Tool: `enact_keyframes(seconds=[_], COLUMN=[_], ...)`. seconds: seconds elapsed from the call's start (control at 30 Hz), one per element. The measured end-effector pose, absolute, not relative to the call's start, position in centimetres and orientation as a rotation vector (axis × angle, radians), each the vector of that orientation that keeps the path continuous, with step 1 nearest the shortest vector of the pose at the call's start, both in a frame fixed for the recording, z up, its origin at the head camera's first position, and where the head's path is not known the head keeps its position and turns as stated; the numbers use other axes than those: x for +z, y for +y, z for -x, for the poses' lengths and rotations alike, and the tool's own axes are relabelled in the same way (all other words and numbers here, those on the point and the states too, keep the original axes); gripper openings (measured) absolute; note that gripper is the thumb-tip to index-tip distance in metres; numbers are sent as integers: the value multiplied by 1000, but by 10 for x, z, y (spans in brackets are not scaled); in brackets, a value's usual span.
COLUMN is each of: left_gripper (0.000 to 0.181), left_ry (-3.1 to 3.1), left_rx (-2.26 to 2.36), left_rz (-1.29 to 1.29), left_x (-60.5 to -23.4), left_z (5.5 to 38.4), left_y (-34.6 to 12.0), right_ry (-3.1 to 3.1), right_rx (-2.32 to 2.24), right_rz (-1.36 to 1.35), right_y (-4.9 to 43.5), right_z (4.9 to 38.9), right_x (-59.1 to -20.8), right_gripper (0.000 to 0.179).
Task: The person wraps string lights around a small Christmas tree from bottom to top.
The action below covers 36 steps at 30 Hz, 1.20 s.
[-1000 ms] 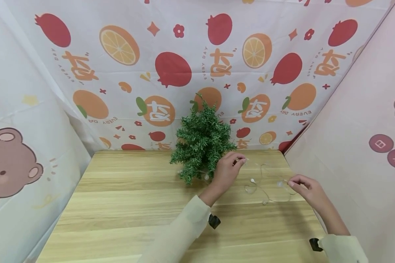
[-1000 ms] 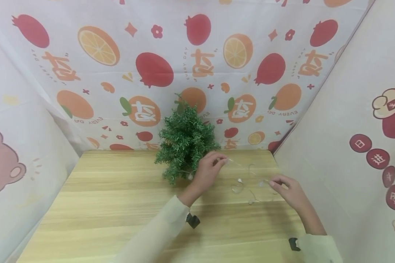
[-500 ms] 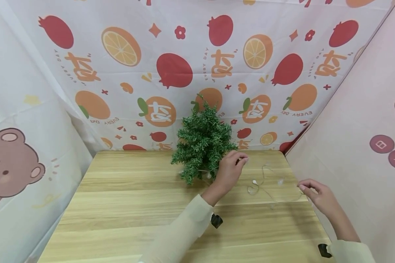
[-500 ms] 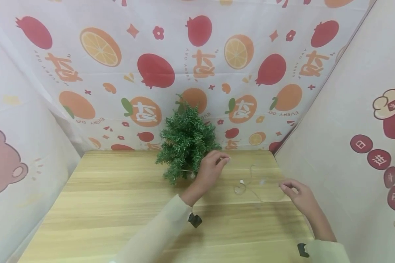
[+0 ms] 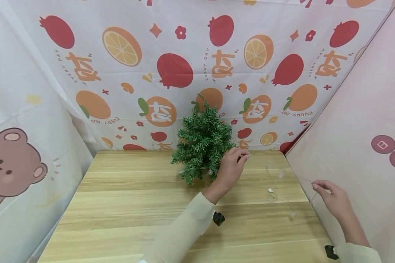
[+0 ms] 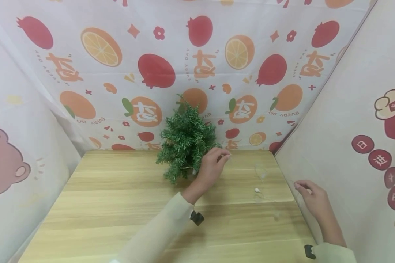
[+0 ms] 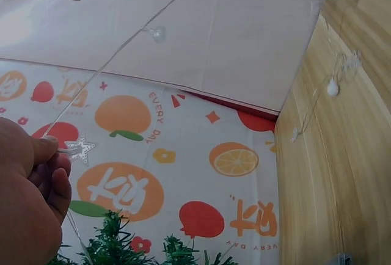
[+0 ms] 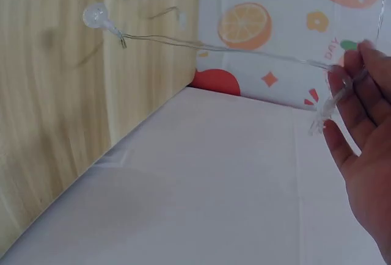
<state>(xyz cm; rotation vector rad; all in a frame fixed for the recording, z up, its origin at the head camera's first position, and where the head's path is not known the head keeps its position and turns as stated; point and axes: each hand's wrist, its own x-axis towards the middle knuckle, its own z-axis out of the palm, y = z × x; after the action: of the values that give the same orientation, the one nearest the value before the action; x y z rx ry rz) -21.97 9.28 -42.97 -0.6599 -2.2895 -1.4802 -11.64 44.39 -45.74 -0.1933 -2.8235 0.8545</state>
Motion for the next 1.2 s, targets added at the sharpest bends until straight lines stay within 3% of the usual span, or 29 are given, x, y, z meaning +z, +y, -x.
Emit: enact_keyframes(seconds=[0.43, 0.87, 1.2], left_gripper=[17, 24, 26], left_ry=[-2514, -2557, -2553], left_rx=[-1380, -1255, -1328], left_rz=[670, 646, 642], left_x=[-433, -459, -450], left_z=[223, 230, 222], left_y=[110, 117, 119], right_ry=[-2639, -2462, -2427], right_rx=[873, 800, 870], right_rz=[146, 124, 150], right_y=[417, 382, 368], right_z=[115, 134, 152], right_x=[-435, -381, -364], right_gripper=[33, 27, 27])
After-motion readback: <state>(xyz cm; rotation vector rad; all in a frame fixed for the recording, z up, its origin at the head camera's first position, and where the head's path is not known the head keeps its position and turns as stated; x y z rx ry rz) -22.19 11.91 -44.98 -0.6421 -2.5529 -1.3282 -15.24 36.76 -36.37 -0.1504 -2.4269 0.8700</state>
